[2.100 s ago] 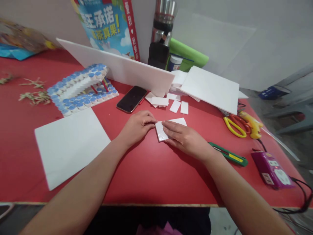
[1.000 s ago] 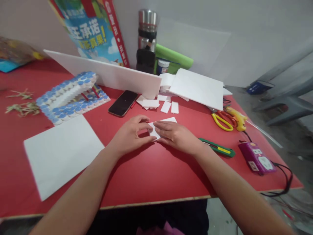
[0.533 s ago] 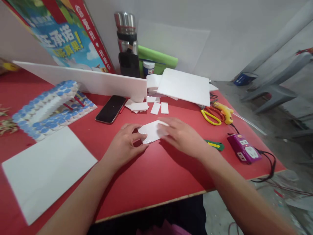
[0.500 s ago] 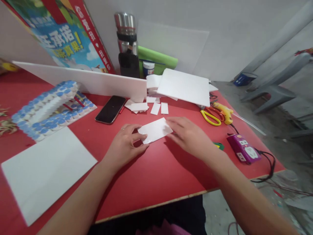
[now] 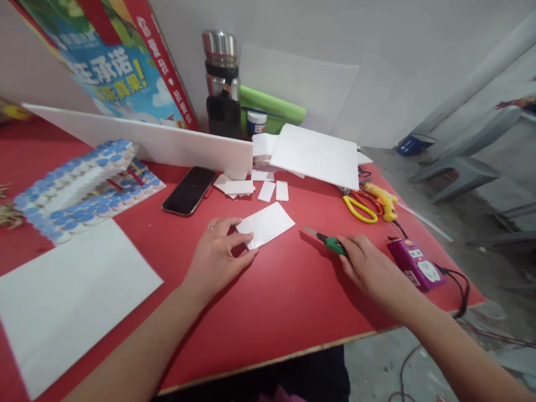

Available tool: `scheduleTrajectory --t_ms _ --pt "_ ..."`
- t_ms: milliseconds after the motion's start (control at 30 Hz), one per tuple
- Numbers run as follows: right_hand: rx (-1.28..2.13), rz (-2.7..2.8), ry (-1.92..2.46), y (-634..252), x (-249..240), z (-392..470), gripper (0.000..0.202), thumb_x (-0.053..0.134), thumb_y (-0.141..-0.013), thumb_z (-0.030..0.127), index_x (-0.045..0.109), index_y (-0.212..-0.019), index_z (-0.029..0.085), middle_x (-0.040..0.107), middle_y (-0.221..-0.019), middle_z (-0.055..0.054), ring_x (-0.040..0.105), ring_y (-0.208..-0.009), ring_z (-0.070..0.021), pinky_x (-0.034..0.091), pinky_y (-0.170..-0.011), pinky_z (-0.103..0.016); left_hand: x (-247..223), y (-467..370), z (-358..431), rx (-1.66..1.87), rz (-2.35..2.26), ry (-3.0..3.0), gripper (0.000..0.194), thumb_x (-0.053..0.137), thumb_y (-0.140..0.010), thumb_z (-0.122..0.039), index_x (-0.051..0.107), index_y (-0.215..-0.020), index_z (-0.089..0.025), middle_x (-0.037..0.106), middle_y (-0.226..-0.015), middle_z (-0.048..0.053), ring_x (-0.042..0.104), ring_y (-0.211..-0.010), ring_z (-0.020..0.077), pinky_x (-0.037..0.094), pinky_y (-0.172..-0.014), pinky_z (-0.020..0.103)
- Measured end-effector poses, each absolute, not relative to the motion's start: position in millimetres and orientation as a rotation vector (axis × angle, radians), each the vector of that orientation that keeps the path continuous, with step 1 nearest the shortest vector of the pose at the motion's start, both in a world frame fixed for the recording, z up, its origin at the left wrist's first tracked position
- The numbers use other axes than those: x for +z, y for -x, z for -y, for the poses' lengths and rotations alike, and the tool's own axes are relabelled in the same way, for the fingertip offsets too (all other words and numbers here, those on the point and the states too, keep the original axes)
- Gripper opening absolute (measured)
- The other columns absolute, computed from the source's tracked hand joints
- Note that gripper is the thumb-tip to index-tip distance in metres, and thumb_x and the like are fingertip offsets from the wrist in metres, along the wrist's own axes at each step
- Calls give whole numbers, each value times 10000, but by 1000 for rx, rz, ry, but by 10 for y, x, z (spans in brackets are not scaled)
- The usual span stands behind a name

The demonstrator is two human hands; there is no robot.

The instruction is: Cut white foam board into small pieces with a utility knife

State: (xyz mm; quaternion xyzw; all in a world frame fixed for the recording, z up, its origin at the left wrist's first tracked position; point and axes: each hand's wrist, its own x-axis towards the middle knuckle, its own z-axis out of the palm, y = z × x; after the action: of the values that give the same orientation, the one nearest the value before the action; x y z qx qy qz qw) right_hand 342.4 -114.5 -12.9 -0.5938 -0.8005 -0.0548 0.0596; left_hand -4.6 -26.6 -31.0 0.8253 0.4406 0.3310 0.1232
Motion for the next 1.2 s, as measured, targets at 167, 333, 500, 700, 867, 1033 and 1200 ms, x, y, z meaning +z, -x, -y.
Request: scheduleTrajectory --t_ms 167,333,500,700,867,1033,1200 --pt "518 2099 1856 -2985 249 940 357 319 -1130 377 614 -1167 180 674 -1001 -109 664 -835 -247 519 -767 -366 -303 48 262 939 -1317 -2336 200 807 -895 -362 849 -1010 -203 720 -1209 136 668 -1105 339 577 -923 524" --pt "908 2163 1621 -2457 504 599 289 403 -1075 215 599 -1285 193 718 -1121 -94 659 -957 -221 482 -835 -322 -309 42 258 947 -1294 -2365 211 799 -903 -358 848 -1017 -188 711 -1172 145 659 -1094 346 577 -901 515" --pt "977 2310 1821 -2113 606 438 471 420 -1061 201 472 -1521 110 727 -973 -113 602 -732 -206 389 -643 -291 -317 26 257 986 -1276 -2399 163 795 -900 -305 838 -979 -169 707 -1141 151 657 -1047 332 577 -871 493" --pt "1020 2396 1984 -1979 710 434 686 417 -1080 236 207 -1723 125 733 -1179 -188 665 -878 -243 392 -645 -288 -308 13 253 1024 -1243 -2410 98 792 -889 -238 825 -952 -171 716 -1100 135 654 -1009 311 562 -857 467" --pt "1025 2406 2000 -1946 718 413 677 411 -1093 258 212 -1730 144 732 -1241 -196 692 -950 -261 414 -678 -296 -321 16 255 1038 -1233 -2414 90 787 -890 -229 823 -942 -165 713 -1106 139 650 -1011 312 560 -855 466" --pt "999 2450 2003 -1864 716 397 679 378 -1094 248 178 -1726 98 718 -1290 -229 707 -1028 -290 450 -703 -317 -329 23 253 1030 -1234 -2424 114 788 -900 -260 824 -954 -166 712 -1134 148 650 -1032 322 560 -865 476" --pt "940 2619 2030 -1769 752 362 723 420 -1002 109 203 -1686 21 749 -1166 -240 726 -931 -291 493 -694 -340 -310 12 253 1034 -1229 -2412 130 750 -924 -277 826 -947 -174 721 -1142 140 659 -1029 315 558 -857 462"
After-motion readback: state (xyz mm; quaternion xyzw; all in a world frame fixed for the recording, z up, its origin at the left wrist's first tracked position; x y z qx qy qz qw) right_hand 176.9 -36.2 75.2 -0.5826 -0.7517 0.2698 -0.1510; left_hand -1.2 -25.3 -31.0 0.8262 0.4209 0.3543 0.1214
